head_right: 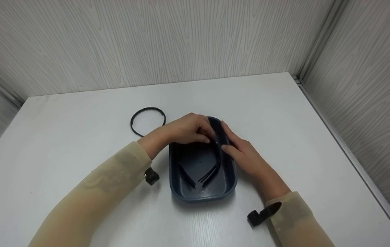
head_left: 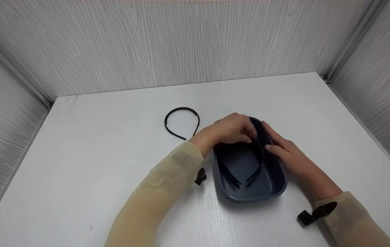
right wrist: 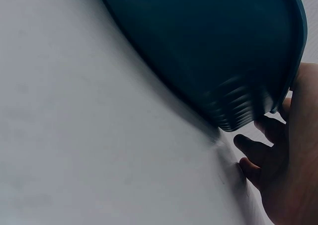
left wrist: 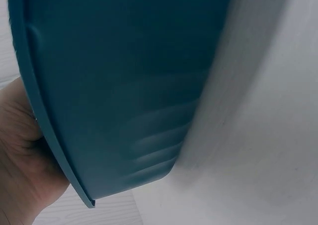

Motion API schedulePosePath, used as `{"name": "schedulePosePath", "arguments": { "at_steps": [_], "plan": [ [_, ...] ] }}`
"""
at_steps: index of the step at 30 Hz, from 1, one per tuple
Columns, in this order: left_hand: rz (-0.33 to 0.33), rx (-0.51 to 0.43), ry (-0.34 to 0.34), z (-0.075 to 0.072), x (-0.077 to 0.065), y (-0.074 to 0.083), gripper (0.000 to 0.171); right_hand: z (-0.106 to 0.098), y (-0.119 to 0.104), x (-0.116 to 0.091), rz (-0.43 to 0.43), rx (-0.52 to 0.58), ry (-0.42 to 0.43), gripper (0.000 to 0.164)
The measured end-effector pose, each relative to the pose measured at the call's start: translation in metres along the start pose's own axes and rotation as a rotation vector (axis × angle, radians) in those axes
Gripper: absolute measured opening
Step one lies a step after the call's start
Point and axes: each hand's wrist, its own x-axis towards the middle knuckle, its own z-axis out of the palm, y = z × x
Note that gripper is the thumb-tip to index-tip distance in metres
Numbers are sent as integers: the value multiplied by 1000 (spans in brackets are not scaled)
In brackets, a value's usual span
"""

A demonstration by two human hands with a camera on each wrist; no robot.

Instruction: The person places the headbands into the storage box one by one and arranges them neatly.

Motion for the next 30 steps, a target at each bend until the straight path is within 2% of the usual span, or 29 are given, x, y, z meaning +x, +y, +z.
{"name": "schedulePosePath", "arguments": {
  "at_steps": [4,9,14,21,30],
  "plan": [
    [6,-8,24,-4,-5,1,22,1,1,2,-5,3,4,63],
    [-22,-7,60,-18,-17,5,28,1,4,2,-5,3,2,64],
    [-16,-38,151,-37,-35,3,27,1,5,1,-13,-2,7,64],
    [-44,-127,307,-68,-74,-15,21,-1,5,-1,-42,-30,24,64],
    [-173,-168,447,-83,-114,-53,22,-1,7,-2,-41,-21,27,64]
  ]
}}
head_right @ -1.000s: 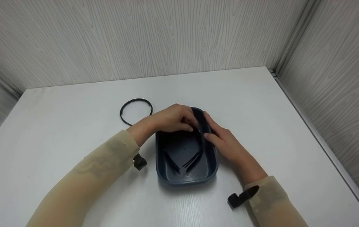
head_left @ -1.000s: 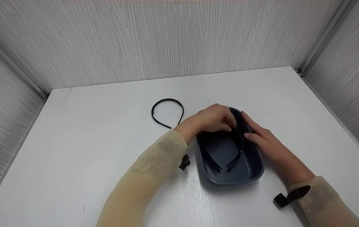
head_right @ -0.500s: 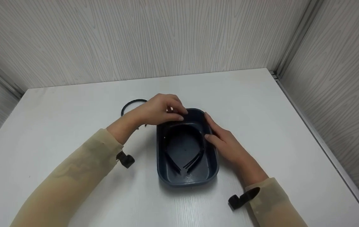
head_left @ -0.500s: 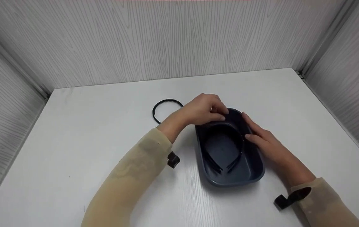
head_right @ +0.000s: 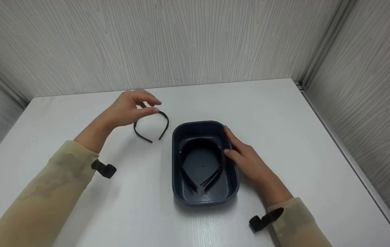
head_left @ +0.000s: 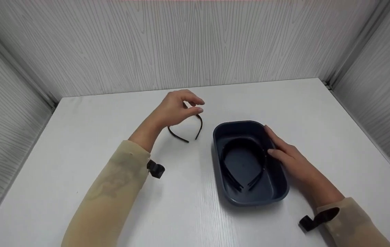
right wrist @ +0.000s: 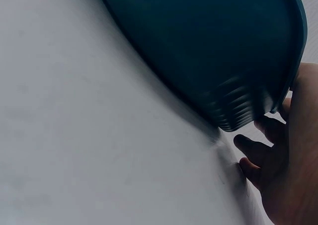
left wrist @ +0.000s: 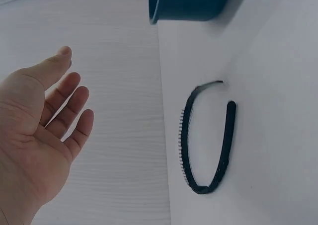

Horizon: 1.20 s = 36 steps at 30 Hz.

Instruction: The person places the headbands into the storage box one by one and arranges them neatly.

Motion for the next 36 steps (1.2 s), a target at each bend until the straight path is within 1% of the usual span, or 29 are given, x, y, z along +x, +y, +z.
{"name": "schedulePosePath", "arguments": {
  "at_steps": [5,9,13,19,24,28,32,36],
  "plan": [
    [-77,-30,68,-10,-5,-27,24,-2,1,0,7,-8,6,64],
    [-132,-54,111,-13,-6,-45,27,-3,1,-1,19,-14,4,64],
    [-179,-59,135,-11,-7,-60,29,-3,2,-2,15,-9,6,65],
    [-260,-73,157,-3,-6,-84,32,-2,2,-5,17,18,8,65],
    [-283,-71,158,4,-3,-101,36,1,1,-5,1,20,16,64],
    [-294,-60,143,7,0,-111,38,2,0,-3,-19,11,19,64],
    [-321,-79,122,9,3,-115,39,2,0,-2,-17,1,22,65],
    [-347,-109,92,13,8,-116,39,0,0,0,4,8,12,66]
  ]
}}
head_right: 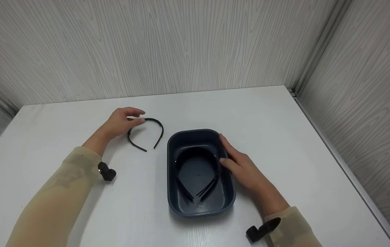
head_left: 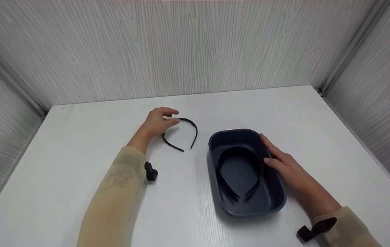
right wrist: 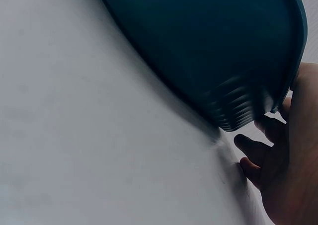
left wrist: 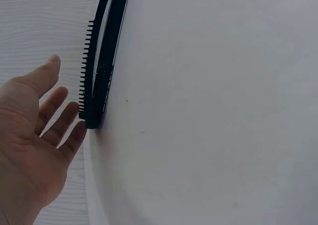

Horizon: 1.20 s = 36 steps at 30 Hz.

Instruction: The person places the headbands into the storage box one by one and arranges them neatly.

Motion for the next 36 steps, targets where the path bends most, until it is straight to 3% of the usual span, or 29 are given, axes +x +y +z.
{"name": "schedulePosePath", "arguments": {
  "at_steps": [5,21,36],
  "plan": [
    [-5,34,-36,6,4,0,39,1,0,2,-1,2,-9,66],
    [99,243,-149,21,22,10,40,-1,-3,3,-15,43,-1,65],
    [92,262,-99,22,16,7,27,-1,-1,8,-15,32,-22,65]
  ]
}}
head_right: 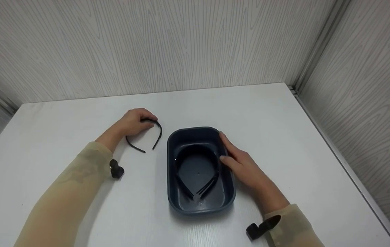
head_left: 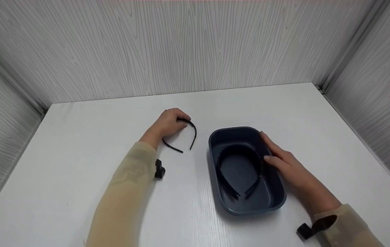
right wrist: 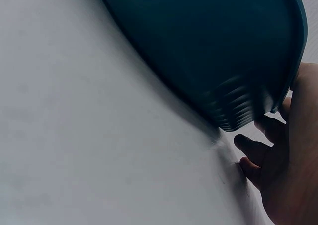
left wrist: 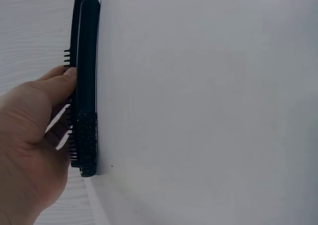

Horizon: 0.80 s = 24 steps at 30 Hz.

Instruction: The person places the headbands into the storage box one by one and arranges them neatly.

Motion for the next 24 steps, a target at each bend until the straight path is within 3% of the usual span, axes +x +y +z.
{"name": "schedulePosePath", "arguments": {
  "at_steps": [7,14,24],
  "plan": [
    [-29,-10,3,-2,-9,5,21,1,-3,0,-37,-13,-2,65],
    [-14,19,-6,-5,-17,7,20,0,-2,-1,-16,-27,1,65],
    [-1,35,-28,-20,-38,15,22,0,-4,0,11,-30,-3,63]
  ]
}}
